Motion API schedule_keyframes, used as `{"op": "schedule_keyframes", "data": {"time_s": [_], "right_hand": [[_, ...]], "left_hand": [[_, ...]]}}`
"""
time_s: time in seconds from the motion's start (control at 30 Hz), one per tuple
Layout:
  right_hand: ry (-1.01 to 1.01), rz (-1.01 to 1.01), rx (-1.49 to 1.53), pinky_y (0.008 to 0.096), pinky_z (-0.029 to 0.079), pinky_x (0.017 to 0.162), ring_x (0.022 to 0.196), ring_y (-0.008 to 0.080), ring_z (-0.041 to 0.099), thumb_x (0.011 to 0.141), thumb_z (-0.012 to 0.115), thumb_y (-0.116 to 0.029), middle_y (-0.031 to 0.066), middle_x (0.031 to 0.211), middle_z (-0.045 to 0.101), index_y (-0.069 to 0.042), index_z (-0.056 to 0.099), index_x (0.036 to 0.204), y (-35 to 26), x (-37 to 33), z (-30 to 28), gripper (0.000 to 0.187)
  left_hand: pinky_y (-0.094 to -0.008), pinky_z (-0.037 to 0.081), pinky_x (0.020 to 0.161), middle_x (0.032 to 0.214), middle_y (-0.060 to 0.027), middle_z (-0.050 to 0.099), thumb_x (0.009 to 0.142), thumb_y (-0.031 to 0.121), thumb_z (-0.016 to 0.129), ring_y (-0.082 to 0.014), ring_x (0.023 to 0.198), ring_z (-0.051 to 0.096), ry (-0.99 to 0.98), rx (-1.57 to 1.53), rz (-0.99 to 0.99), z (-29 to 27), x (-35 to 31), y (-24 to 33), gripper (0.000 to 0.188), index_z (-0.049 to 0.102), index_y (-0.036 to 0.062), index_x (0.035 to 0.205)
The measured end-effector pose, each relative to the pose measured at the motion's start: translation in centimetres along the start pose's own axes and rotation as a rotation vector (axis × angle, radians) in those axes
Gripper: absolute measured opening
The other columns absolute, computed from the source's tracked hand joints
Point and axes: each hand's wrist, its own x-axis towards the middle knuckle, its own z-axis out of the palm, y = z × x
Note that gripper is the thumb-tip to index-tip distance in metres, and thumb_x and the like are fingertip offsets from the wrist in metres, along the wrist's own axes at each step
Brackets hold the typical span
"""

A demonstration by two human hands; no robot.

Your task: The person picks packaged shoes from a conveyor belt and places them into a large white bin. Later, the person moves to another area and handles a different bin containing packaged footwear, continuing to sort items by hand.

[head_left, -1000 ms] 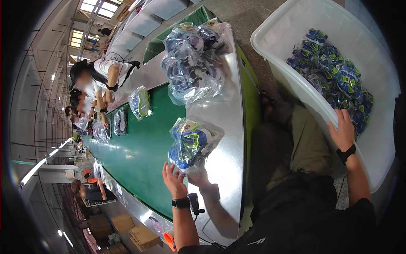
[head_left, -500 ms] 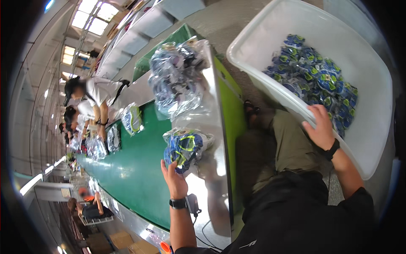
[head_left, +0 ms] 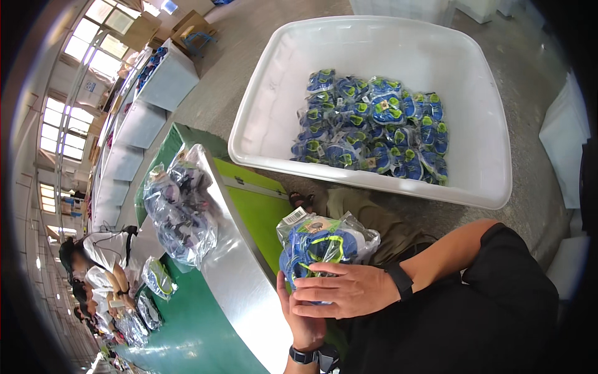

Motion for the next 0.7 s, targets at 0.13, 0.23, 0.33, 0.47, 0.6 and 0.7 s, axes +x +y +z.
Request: {"op": "schedule_keyframes", "data": {"time_s": [0.13, 0.23, 0.33, 0.47, 0.6, 0.7], "right_hand": [[0.048, 0.054, -0.116, 0.0448, 0.042, 0.113, 0.121, 0.0247, 0.06, 0.095, 0.056, -0.016, 0.0062, 0.116, 0.063, -0.014, 0.058, 0.137, 1.1, -1.6, -1.0, 0.042], [0.051, 0.022, -0.177, 0.0399, 0.05, 0.1, 0.102, 0.0225, 0.065, 0.094, 0.059, -0.016, 0.0041, 0.1, 0.063, -0.01, 0.062, 0.132, 2.0, -2.0, -2.9, 0.039], [0.032, 0.059, -0.136, 0.038, 0.054, 0.09, 0.097, 0.0227, 0.065, 0.092, 0.061, -0.016, 0.0052, 0.1, 0.064, -0.008, 0.066, 0.125, 3.5, -1.9, -5.9, 0.034], [0.065, 0.037, -0.313, 0.0401, 0.055, 0.091, 0.098, 0.025, 0.065, 0.089, 0.064, -0.011, 0.0084, 0.106, 0.065, -0.005, 0.067, 0.13, 7.0, -2.4, -10.8, 0.041], [0.052, 0.122, -0.456, 0.0458, 0.053, 0.1, 0.11, 0.0253, 0.066, 0.07, 0.081, -0.003, 0.0084, 0.115, 0.067, -0.009, 0.071, 0.127, 11.9, -4.5, -14.2, 0.058], [-0.013, 0.32, -0.466, 0.0475, 0.045, 0.106, 0.119, 0.0324, 0.06, 0.063, 0.085, -0.005, 0.0118, 0.124, 0.065, -0.008, 0.065, 0.133, 17.5, -8.0, -16.1, 0.072]], "left_hand": [[-0.0452, 0.049, 0.11, 0.148, -0.0122, 0.052, 0.109, 0.029, 0.047, -0.0289, 0.132, 0.057, -0.009, -0.078, -0.112, 2.2, -0.2, -0.7, 0.067, 0.013, 0.0185, 0.166], [-0.0467, 0.05, 0.109, 0.152, -0.0111, 0.05, 0.107, 0.031, 0.051, -0.0289, 0.136, 0.055, -0.011, -0.109, -0.276, 3.9, 0.1, -0.5, 0.071, 0.013, 0.02, 0.166], [-0.0503, 0.051, 0.107, 0.147, -0.0111, 0.054, 0.105, 0.031, 0.053, -0.0282, 0.132, 0.057, -0.17, -0.159, -0.235, 4.9, 0.7, -0.2, 0.071, 0.016, 0.0203, 0.166], [-0.0501, 0.053, 0.104, 0.137, -0.0153, 0.059, 0.104, 0.027, 0.057, -0.03, 0.121, 0.062, -0.238, 0.02, -0.073, 4.3, 0.6, 0.5, 0.068, 0.026, 0.0101, 0.161], [-0.0474, 0.055, 0.098, 0.126, -0.0151, 0.064, 0.106, 0.027, 0.056, -0.028, 0.114, 0.065, -0.216, 0.109, -0.064, 1.9, 0.7, 1.0, 0.053, 0.043, 0.0041, 0.151], [-0.0446, 0.056, 0.094, 0.12, -0.0142, 0.067, 0.108, 0.024, 0.054, -0.0266, 0.107, 0.067, -0.175, 0.129, -0.062, 0.0, 0.3, 1.0, 0.043, 0.05, 0.0024, 0.144]]}}
